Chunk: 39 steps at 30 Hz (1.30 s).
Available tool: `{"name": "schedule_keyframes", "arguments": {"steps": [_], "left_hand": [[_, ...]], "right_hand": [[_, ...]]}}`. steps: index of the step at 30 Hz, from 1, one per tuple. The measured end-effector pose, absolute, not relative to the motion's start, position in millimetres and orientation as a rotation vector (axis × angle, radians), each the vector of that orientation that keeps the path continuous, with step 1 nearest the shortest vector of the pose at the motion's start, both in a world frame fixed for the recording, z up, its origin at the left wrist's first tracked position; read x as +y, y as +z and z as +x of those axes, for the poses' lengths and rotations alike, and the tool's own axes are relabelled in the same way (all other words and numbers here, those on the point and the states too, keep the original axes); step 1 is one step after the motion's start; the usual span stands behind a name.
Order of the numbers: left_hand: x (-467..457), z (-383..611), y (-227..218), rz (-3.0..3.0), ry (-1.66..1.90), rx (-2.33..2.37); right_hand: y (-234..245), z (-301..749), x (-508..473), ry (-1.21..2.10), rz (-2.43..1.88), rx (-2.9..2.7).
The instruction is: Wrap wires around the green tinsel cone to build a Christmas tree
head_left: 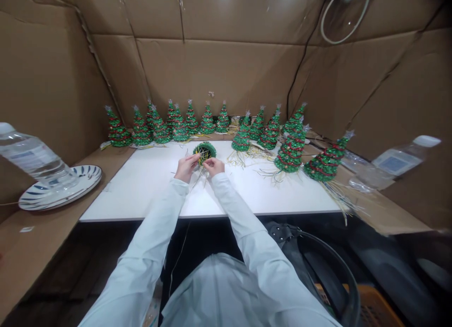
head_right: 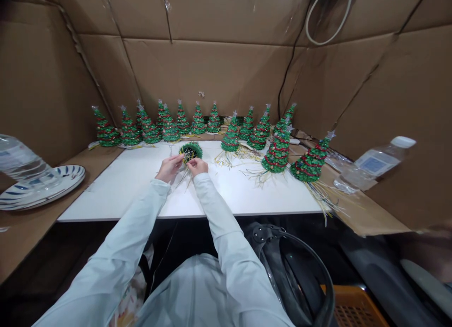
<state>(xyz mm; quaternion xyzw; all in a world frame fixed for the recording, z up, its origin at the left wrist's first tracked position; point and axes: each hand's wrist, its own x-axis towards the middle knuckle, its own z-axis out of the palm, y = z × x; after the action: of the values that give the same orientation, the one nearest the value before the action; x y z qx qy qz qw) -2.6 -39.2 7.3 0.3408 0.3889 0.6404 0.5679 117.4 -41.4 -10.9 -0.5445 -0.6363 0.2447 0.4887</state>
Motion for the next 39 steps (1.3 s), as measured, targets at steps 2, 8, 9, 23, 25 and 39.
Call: {"name": "schedule_keyframes", "arguments": {"steps": [2,8,9,23,25,39], "left_hand": [[-38.8,-2.8,7.1,0.783,1.521,0.915],[-38.0,-3.3,6.8,0.782,1.539,0.910],[-38.1,-3.2,6.9,0.784,1.540,0.911],[-34.3,-6.2,2.0,0.810,1.566,0.919],[-34.5,-6.2,2.2,0.798,1.567,0.915],[-41.0,-2.6,9.2,0.814,1.532,0.944]], "right_hand": [[-10.6,117.6,-42.6,0.545,-1.351,-1.613],[-10.5,119.5,-45.0,0.349,-1.367,-1.784],[-10.4,119.6,-45.6,0.324,-1.369,-1.809],[-14.3,120.0,-42.1,0.521,-1.322,-1.601],[-16.8,119.9,-37.1,0.722,-1.321,-1.414],[-20.3,116.6,-31.8,0.898,-1.256,-1.269]]}}
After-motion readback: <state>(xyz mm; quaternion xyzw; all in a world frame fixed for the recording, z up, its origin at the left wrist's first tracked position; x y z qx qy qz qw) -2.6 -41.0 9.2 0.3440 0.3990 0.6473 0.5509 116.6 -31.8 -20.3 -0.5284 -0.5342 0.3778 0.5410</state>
